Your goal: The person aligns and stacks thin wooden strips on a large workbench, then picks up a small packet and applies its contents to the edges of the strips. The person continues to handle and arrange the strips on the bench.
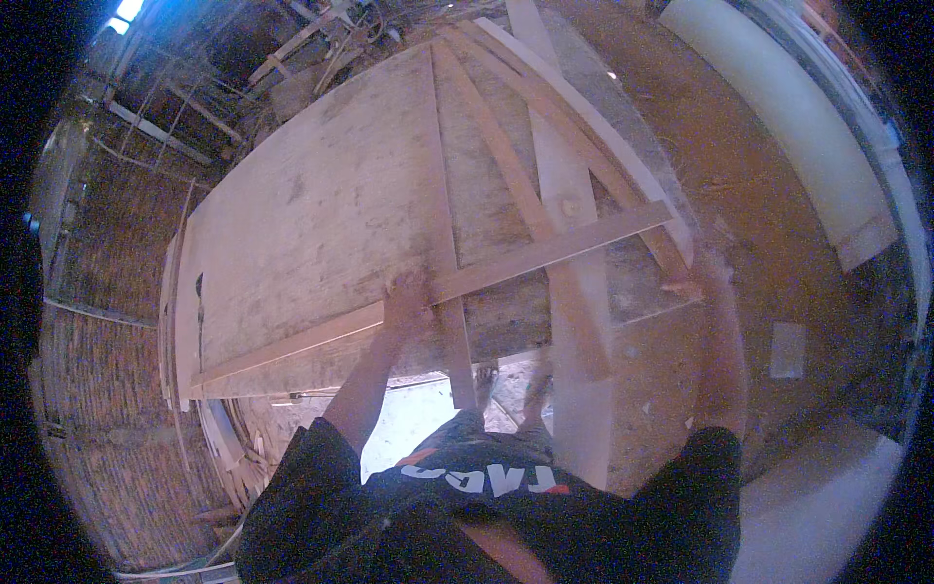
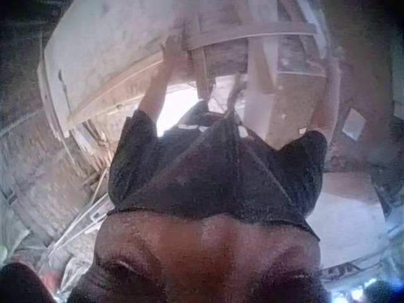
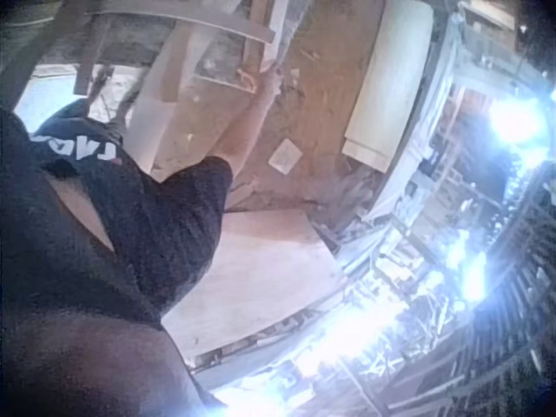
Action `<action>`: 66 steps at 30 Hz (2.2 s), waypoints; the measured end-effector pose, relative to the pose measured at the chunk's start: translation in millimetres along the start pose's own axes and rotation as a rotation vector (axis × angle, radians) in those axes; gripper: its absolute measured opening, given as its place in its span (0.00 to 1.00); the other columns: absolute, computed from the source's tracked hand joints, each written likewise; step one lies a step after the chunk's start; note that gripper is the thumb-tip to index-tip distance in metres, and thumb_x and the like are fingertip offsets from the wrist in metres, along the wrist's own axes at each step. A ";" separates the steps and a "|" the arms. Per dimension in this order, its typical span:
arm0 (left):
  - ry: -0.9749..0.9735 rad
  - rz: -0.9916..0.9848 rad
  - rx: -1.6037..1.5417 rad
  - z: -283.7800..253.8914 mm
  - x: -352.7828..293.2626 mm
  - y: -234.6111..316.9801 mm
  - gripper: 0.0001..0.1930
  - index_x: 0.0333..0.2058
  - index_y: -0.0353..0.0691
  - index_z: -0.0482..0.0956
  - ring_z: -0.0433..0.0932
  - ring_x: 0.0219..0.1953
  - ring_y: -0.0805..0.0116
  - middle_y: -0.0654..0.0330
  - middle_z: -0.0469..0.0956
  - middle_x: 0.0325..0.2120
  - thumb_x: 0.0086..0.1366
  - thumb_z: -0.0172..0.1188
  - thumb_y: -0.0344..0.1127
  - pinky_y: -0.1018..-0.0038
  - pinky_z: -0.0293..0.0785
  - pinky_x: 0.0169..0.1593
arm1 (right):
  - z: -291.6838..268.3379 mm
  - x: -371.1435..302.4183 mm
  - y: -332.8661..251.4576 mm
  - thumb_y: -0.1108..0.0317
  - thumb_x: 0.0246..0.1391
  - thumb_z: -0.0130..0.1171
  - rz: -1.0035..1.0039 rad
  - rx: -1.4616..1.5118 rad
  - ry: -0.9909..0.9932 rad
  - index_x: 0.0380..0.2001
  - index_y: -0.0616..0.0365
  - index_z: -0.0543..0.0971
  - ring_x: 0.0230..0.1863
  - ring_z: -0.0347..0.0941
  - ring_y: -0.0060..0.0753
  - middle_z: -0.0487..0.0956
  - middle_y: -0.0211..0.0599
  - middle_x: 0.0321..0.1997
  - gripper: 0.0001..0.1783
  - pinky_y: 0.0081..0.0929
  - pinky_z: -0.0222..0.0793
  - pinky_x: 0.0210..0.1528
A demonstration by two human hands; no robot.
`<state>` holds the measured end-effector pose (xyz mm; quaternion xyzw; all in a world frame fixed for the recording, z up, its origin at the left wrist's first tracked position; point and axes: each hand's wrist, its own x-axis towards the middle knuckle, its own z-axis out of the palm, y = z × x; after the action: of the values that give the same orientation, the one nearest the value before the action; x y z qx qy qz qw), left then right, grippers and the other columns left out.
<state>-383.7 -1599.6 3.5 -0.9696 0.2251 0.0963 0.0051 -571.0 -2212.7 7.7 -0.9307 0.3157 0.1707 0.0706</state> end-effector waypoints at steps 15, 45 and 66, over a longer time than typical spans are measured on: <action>-0.016 0.032 -0.042 -93.7 -7.0 5.9 0.31 0.54 0.45 0.74 0.80 0.52 0.46 0.51 0.75 0.50 0.49 0.70 0.37 0.52 0.81 0.52 | -34.0 -54.2 -60.5 0.55 0.27 0.83 -0.017 0.263 -0.077 0.79 0.52 0.45 0.75 0.59 0.62 0.60 0.66 0.75 0.78 0.44 0.56 0.77; 0.038 0.086 -0.294 -164.0 -88.0 6.1 0.32 0.53 0.44 0.75 0.80 0.47 0.47 0.51 0.74 0.47 0.45 0.71 0.33 0.53 0.78 0.51 | 23.5 -147.8 -212.4 0.64 0.43 0.74 -0.047 0.365 0.053 0.63 0.59 0.72 0.64 0.72 0.60 0.76 0.60 0.60 0.41 0.50 0.68 0.68; -0.365 0.106 -0.282 -131.3 -109.4 21.4 0.33 0.55 0.42 0.73 0.77 0.56 0.44 0.46 0.76 0.53 0.48 0.71 0.34 0.50 0.76 0.58 | -129.2 -36.8 25.5 0.73 0.28 0.76 -0.277 0.454 0.312 0.65 0.58 0.72 0.56 0.81 0.49 0.84 0.51 0.53 0.52 0.39 0.75 0.61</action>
<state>-465.1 -1578.1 153.8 -0.9140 0.2553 0.3007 -0.0949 -578.7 -2243.0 140.8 -0.9403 0.2230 -0.0603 0.2498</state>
